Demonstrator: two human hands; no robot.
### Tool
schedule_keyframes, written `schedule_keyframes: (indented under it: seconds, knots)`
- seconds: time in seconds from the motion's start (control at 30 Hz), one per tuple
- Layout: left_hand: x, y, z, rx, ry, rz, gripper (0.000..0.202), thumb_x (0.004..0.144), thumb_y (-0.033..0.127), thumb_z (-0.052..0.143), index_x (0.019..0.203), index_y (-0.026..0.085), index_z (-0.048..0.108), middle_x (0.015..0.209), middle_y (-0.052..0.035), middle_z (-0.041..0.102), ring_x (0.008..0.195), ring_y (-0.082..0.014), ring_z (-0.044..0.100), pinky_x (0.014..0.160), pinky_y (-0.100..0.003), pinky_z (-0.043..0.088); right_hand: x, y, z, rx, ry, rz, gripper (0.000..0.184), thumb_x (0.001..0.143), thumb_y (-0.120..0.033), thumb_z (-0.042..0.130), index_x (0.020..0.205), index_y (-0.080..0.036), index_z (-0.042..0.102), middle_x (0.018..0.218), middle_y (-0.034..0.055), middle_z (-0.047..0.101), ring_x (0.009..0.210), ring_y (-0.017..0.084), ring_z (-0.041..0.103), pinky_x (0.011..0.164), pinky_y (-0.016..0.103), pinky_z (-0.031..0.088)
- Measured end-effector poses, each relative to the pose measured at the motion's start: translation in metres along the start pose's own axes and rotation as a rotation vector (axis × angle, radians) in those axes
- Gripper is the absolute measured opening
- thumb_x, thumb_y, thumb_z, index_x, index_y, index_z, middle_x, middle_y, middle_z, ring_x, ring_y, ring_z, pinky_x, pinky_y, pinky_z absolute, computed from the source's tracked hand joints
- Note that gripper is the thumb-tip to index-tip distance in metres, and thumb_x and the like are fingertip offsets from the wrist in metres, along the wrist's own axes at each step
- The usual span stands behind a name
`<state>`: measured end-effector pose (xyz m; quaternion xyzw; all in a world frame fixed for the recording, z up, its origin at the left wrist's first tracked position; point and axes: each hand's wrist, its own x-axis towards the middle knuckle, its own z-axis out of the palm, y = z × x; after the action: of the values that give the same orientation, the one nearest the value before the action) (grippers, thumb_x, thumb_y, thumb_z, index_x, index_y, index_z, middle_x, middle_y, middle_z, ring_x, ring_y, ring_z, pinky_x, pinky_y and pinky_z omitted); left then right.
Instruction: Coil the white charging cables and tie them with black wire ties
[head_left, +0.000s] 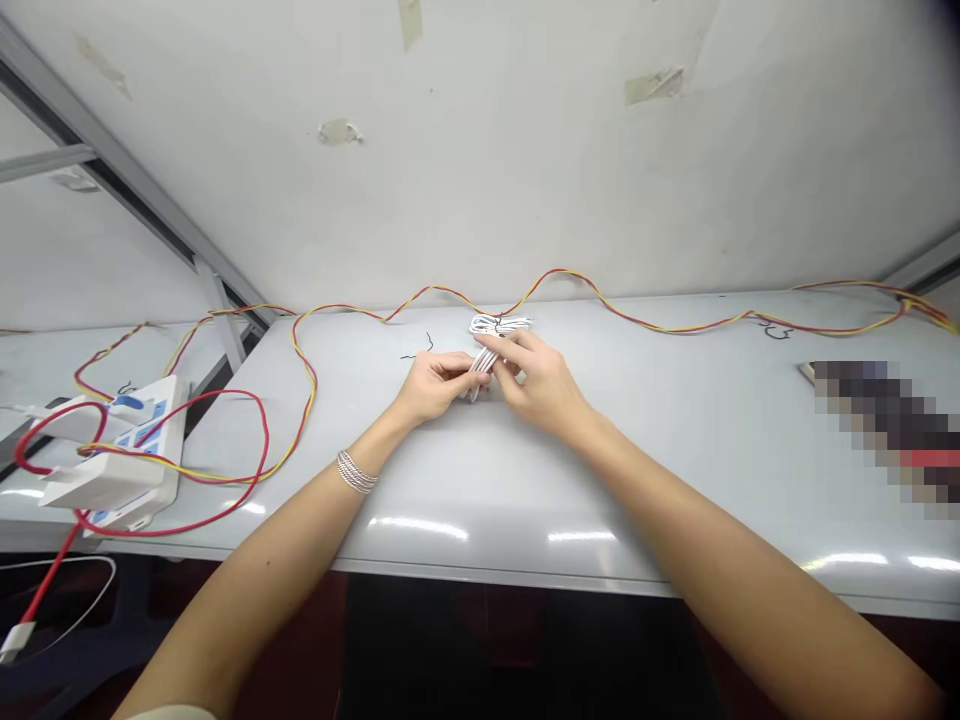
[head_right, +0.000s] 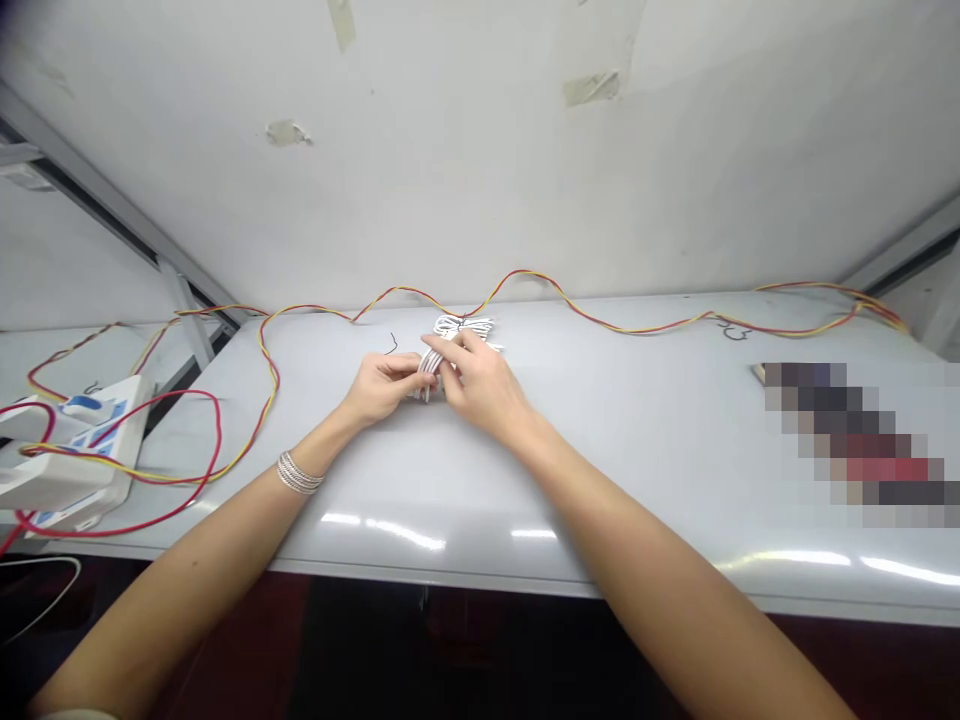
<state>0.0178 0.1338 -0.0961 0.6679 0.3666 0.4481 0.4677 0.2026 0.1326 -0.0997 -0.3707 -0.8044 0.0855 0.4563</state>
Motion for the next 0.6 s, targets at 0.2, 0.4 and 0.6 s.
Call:
schedule_keyframes:
  seconds: [0.2, 0.4, 0.6]
  knots:
    - [0.001, -0.007, 0.001, -0.015, 0.015, 0.013, 0.021, 0.075, 0.035, 0.081, 0.084, 0.016, 0.081, 0.083, -0.0072, 0.074, 0.073, -0.0151, 0.063, 0.068, -0.029, 0.050, 0.001, 0.008, 0.005, 0.118, 0.053, 0.027, 0.030, 0.089, -0.012, 0.046, 0.106, -0.017, 0.070, 0.090, 0.0071, 0.063, 0.076, 0.015, 0.060, 0.070, 0.028, 0.051]
    - [0.003, -0.012, 0.005, -0.077, 0.190, -0.041, 0.038, 0.064, 0.034, 0.088, 0.095, 0.015, 0.076, 0.092, -0.0079, 0.076, 0.083, -0.0189, 0.069, 0.079, -0.033, 0.055, 0.001, 0.007, 0.007, 0.117, 0.083, 0.185, 0.025, 0.086, -0.017, 0.051, 0.099, -0.017, 0.072, 0.084, 0.0055, 0.064, 0.067, 0.013, 0.058, 0.064, 0.028, 0.050]
    - [0.002, -0.010, 0.007, 0.016, 0.174, 0.009, 0.027, 0.075, 0.035, 0.081, 0.091, 0.015, 0.073, 0.094, -0.0090, 0.076, 0.086, -0.0184, 0.070, 0.084, -0.034, 0.055, 0.000, 0.005, 0.008, 0.136, 0.112, 0.268, 0.024, 0.084, -0.019, 0.054, 0.096, -0.017, 0.074, 0.079, 0.0043, 0.063, 0.063, 0.013, 0.057, 0.063, 0.029, 0.049]
